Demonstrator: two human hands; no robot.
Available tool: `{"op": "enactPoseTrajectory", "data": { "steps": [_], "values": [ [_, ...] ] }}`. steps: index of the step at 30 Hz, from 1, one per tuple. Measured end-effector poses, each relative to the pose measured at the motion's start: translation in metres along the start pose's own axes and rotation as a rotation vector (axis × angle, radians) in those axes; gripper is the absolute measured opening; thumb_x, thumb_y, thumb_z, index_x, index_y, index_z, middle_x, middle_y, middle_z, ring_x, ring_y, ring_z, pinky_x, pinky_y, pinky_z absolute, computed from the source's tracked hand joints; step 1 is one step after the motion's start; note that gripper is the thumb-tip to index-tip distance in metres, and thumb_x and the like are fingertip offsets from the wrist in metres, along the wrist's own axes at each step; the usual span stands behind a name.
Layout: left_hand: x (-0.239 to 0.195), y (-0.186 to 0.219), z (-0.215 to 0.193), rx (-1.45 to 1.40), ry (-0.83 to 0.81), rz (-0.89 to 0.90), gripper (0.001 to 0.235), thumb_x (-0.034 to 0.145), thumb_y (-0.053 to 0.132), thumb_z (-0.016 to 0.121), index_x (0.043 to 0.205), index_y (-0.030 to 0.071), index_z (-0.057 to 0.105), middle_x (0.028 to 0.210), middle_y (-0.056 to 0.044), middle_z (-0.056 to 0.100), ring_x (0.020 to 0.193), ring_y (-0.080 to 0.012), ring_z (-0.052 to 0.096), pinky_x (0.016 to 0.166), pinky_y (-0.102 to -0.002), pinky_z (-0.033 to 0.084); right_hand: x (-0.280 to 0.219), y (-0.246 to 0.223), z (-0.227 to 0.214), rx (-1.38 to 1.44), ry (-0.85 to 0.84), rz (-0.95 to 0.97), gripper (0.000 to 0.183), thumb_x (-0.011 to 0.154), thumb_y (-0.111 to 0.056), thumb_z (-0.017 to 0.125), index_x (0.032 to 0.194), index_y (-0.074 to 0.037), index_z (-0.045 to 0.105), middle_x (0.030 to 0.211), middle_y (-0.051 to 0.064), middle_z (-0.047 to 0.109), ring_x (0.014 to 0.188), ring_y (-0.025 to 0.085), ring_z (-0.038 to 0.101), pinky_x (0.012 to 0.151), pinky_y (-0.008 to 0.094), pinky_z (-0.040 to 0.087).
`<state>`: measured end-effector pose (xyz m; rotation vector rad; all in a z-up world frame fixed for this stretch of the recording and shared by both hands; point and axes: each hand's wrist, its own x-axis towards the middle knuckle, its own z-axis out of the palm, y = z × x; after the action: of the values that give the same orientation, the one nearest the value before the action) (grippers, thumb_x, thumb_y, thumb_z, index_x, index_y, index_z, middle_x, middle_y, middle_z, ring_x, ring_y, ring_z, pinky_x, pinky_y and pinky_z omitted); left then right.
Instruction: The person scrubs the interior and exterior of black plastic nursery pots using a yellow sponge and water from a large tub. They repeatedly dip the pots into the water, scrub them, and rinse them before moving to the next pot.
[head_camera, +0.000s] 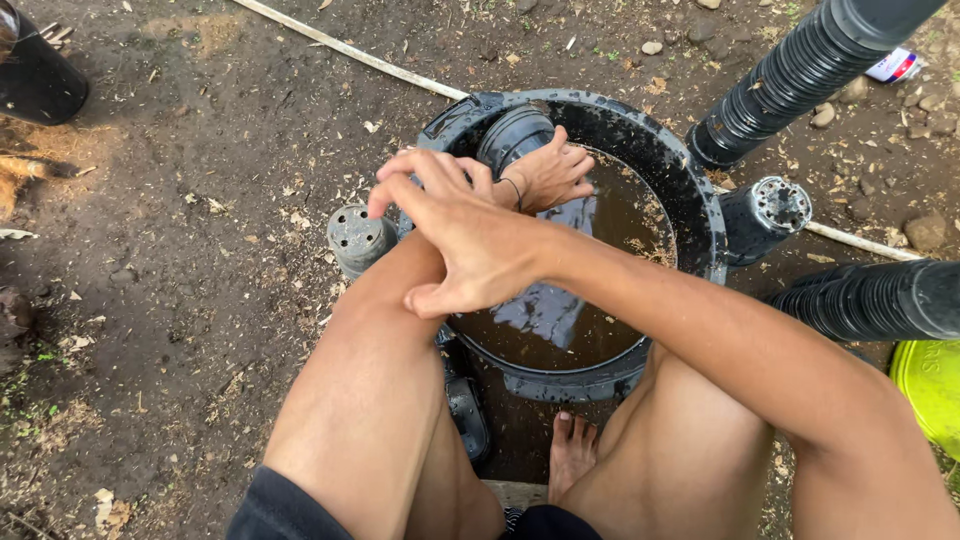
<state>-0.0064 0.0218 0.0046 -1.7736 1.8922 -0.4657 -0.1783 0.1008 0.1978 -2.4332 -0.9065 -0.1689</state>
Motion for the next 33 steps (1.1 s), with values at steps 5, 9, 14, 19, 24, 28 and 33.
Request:
{"op": "enactPoseTrajectory", "data": {
  "steps": [5, 9, 14, 19, 24, 28, 33],
  "values": [
    [-0.004, 0.007, -0.011, -0.002, 0.39, -0.143, 0.054, 0.086, 0.043, 0.052, 0.136, 0.021, 0.055, 0.139, -0.012, 0.047, 0.127, -0.0292, 0.041, 0.102, -0.064, 0.03, 0.004, 0.026, -0.014, -0.133, -0.007, 0.165, 0.08, 0.06, -0.035, 0.075, 0.13, -0.01, 0.044, 0.137, 0.02, 0.04, 0.138, 0.039, 0.033, 0.11, 0.057, 0.021],
    [-0.009, 0.018, -0.014, -0.043, 0.432, -0.296, 0.081, 0.052, 0.062, 0.045, 0.125, 0.031, 0.059, 0.127, -0.009, 0.049, 0.123, -0.0273, 0.044, 0.098, -0.059, 0.034, 0.0, 0.026, -0.016, -0.16, 0.01, 0.215, 0.079, 0.063, -0.035, 0.076, 0.131, -0.01, 0.044, 0.136, 0.021, 0.039, 0.138, 0.041, 0.031, 0.11, 0.058, 0.02],
    [-0.006, 0.002, -0.008, 0.125, 0.155, -0.007, 0.026, 0.104, 0.031, 0.05, 0.125, 0.016, 0.056, 0.116, -0.013, 0.05, 0.112, -0.0307, 0.047, 0.093, -0.059, 0.037, -0.001, 0.007, 0.006, -0.02, 0.051, -0.055, 0.081, 0.067, -0.035, 0.079, 0.134, -0.008, 0.044, 0.142, 0.022, 0.038, 0.143, 0.044, 0.028, 0.111, 0.06, 0.018],
    [0.014, 0.014, -0.001, -0.082, 0.244, -0.149, 0.023, 0.11, 0.038, 0.046, 0.113, 0.019, 0.059, 0.116, -0.007, 0.049, 0.118, -0.0274, 0.045, 0.108, -0.054, 0.033, 0.002, 0.034, -0.007, -0.08, 0.003, 0.173, 0.08, 0.06, -0.032, 0.077, 0.13, -0.009, 0.045, 0.14, 0.022, 0.038, 0.14, 0.042, 0.029, 0.108, 0.059, 0.019],
    [0.004, 0.024, 0.007, -0.209, 0.312, -0.365, 0.053, 0.086, 0.059, 0.05, 0.118, 0.018, 0.057, 0.116, -0.007, 0.051, 0.12, -0.0253, 0.045, 0.104, -0.051, 0.033, -0.002, 0.036, -0.014, -0.134, 0.006, 0.237, 0.083, 0.061, -0.032, 0.077, 0.133, -0.009, 0.044, 0.138, 0.021, 0.039, 0.14, 0.041, 0.029, 0.111, 0.058, 0.019],
    [0.005, 0.014, 0.011, -0.376, 0.182, -0.192, 0.054, 0.09, 0.057, 0.051, 0.126, 0.016, 0.054, 0.123, -0.005, 0.051, 0.125, -0.023, 0.045, 0.108, -0.048, 0.034, -0.002, 0.014, -0.002, 0.004, -0.031, 0.087, 0.087, 0.066, -0.036, 0.079, 0.14, -0.009, 0.043, 0.144, 0.022, 0.037, 0.143, 0.042, 0.026, 0.11, 0.059, 0.018],
    [0.01, 0.014, 0.019, -1.173, 0.382, -0.236, 0.057, 0.095, 0.054, 0.051, 0.135, 0.013, 0.05, 0.131, -0.004, 0.05, 0.131, -0.0202, 0.044, 0.113, -0.044, 0.036, -0.002, 0.031, -0.004, -0.059, -0.053, 0.248, 0.091, 0.06, -0.035, 0.079, 0.139, -0.01, 0.043, 0.143, 0.02, 0.038, 0.143, 0.04, 0.028, 0.112, 0.059, 0.018]
  ]
}}
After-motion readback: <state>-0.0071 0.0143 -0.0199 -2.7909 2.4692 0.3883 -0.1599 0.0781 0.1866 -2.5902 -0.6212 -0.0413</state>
